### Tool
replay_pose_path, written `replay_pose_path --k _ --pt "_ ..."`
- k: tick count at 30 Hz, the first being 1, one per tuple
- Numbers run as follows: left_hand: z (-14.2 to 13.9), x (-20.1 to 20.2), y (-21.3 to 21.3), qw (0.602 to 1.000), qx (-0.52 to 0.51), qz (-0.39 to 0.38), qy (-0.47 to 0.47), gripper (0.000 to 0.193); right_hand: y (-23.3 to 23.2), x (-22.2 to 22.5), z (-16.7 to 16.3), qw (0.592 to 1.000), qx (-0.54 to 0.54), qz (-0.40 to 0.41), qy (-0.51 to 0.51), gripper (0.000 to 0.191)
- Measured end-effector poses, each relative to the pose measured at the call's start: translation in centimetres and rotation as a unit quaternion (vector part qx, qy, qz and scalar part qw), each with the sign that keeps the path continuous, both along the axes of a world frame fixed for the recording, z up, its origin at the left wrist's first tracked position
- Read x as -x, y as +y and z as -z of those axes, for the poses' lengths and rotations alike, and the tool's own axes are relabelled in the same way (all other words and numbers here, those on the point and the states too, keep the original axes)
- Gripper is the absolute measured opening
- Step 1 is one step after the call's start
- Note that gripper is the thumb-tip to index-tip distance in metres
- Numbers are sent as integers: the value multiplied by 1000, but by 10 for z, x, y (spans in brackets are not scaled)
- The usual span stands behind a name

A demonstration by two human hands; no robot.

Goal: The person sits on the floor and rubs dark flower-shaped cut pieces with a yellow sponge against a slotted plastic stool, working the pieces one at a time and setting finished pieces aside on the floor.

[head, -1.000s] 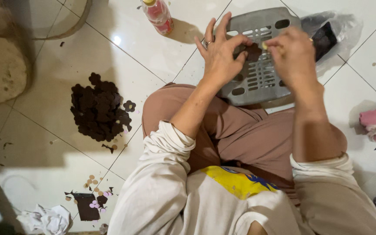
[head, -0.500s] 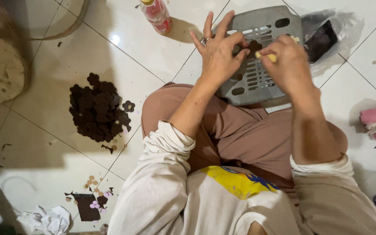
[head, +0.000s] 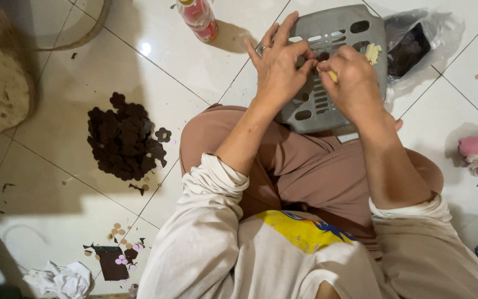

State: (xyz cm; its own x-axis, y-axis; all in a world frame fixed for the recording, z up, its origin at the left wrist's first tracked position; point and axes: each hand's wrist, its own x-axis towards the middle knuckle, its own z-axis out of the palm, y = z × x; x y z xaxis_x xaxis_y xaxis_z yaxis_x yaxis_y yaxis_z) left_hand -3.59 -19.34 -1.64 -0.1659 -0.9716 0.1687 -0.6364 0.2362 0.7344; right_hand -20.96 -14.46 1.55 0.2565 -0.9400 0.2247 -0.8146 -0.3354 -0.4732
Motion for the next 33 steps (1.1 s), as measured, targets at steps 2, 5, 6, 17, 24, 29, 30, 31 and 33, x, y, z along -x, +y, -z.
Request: replay_pose_path --k 2,5,6,17,24,29,30,31,33 --pt "-1 0 0 1000 5 0 4 12 1 5 -7 999 -49 -9 7 10" --pt "-1 -2 -1 1000 -4 8 10 10 -3 14 -14 990 -136 39 9 12" --pt "-1 -3 -1 1000 -8 9 10 10 -4 16 -14 993 -106 48 -16 13" --pt "6 1 -3 1000 -13 13 22 14 -3 -1 8 1000 -6 0 1 9" --pt "8 1 -2 999 -17 11 33 19 -3 16 -4 997 -76 5 -21 6" --pt "11 2 -1 999 -31 10 30 24 -9 3 9 1000 21 5 21 8" --pt "12 2 0 999 -23 8 30 25 -8 2 10 999 31 0 23 7" --pt "12 2 0 999 -15 7 30 26 -6 0 12 999 40 -6 24 6" --pt "13 2 1 1000 -9 5 29 27 -3 -1 11 999 32 -16 20 7"
